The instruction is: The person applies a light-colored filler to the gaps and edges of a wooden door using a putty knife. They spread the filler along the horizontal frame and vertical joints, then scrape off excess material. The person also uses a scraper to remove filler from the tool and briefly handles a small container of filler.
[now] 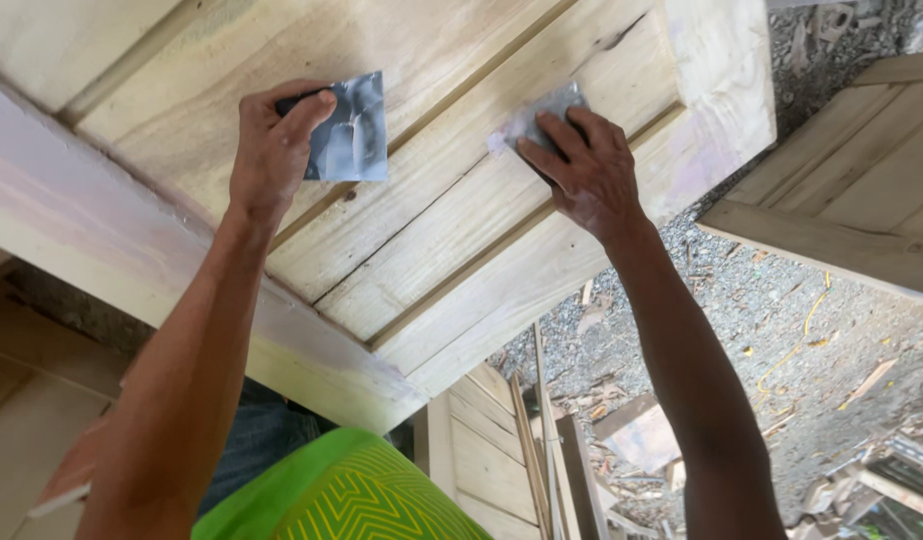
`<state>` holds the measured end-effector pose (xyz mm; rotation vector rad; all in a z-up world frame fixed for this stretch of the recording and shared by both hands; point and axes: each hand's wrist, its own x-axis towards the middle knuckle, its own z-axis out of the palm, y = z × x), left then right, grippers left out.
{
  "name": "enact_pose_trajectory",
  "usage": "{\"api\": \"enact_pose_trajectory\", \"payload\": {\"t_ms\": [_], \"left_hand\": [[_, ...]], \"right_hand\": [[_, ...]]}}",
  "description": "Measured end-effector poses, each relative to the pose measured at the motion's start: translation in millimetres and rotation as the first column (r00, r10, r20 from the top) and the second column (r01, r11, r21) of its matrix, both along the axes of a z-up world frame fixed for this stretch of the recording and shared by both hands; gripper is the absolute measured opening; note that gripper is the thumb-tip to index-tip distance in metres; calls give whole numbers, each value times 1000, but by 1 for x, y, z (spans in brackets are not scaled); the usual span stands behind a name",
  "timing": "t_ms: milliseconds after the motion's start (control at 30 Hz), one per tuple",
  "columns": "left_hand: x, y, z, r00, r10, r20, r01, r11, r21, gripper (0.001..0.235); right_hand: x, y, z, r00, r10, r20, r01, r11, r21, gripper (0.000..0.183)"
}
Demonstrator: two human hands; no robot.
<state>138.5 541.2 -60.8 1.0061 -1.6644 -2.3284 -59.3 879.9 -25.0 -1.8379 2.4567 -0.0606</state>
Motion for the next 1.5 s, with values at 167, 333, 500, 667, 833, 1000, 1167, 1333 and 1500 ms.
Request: {"api": "enact_pose_trajectory", "payload": {"t_ms": [167, 333, 500, 667, 833, 1000, 1167, 1333, 1500], "left_hand": [[-3, -1, -2, 997, -5, -82, 8, 1000, 30, 22], [-2, 1, 3, 1000, -22, 16, 22, 1000, 16, 22], [-2, 2, 3, 1000, -12, 19, 12, 1000, 20, 21], [-7, -1, -2, 999, -8, -53, 6, 999, -45, 20], [-5, 1, -4, 997, 13, 74, -12, 1000, -15, 20], [-9, -2, -5, 1000, -2, 1, 2, 998, -56, 19], [-6, -2, -6, 998, -14, 62, 16, 1000, -18, 21], [-4, 1, -8, 1000, -17, -25, 17, 1000, 14, 21], [-11, -3, 0, 999, -17, 29, 16, 999, 39, 23]], "right_hand": [[0, 17, 0, 998, -21, 64, 17, 998, 61, 64], [-17, 24, -3, 998, -33, 49, 34, 999, -21, 55], [-7, 18, -17, 992, -57, 109, 60, 998, -23, 56], [-7, 31, 23, 975, -103, 198, 86, 992, 95, 45], [2, 20, 25, 820, -521, 239, 538, 843, -10, 40], [21, -14, -3, 633, -756, 165, 750, 652, 108, 37], [94, -43, -33, 694, -699, 174, 715, 698, -47, 50], [134, -48, -11, 836, -547, 52, 546, 837, 21, 58], [88, -26, 30, 945, -306, 120, 279, 940, 197, 63]]}}
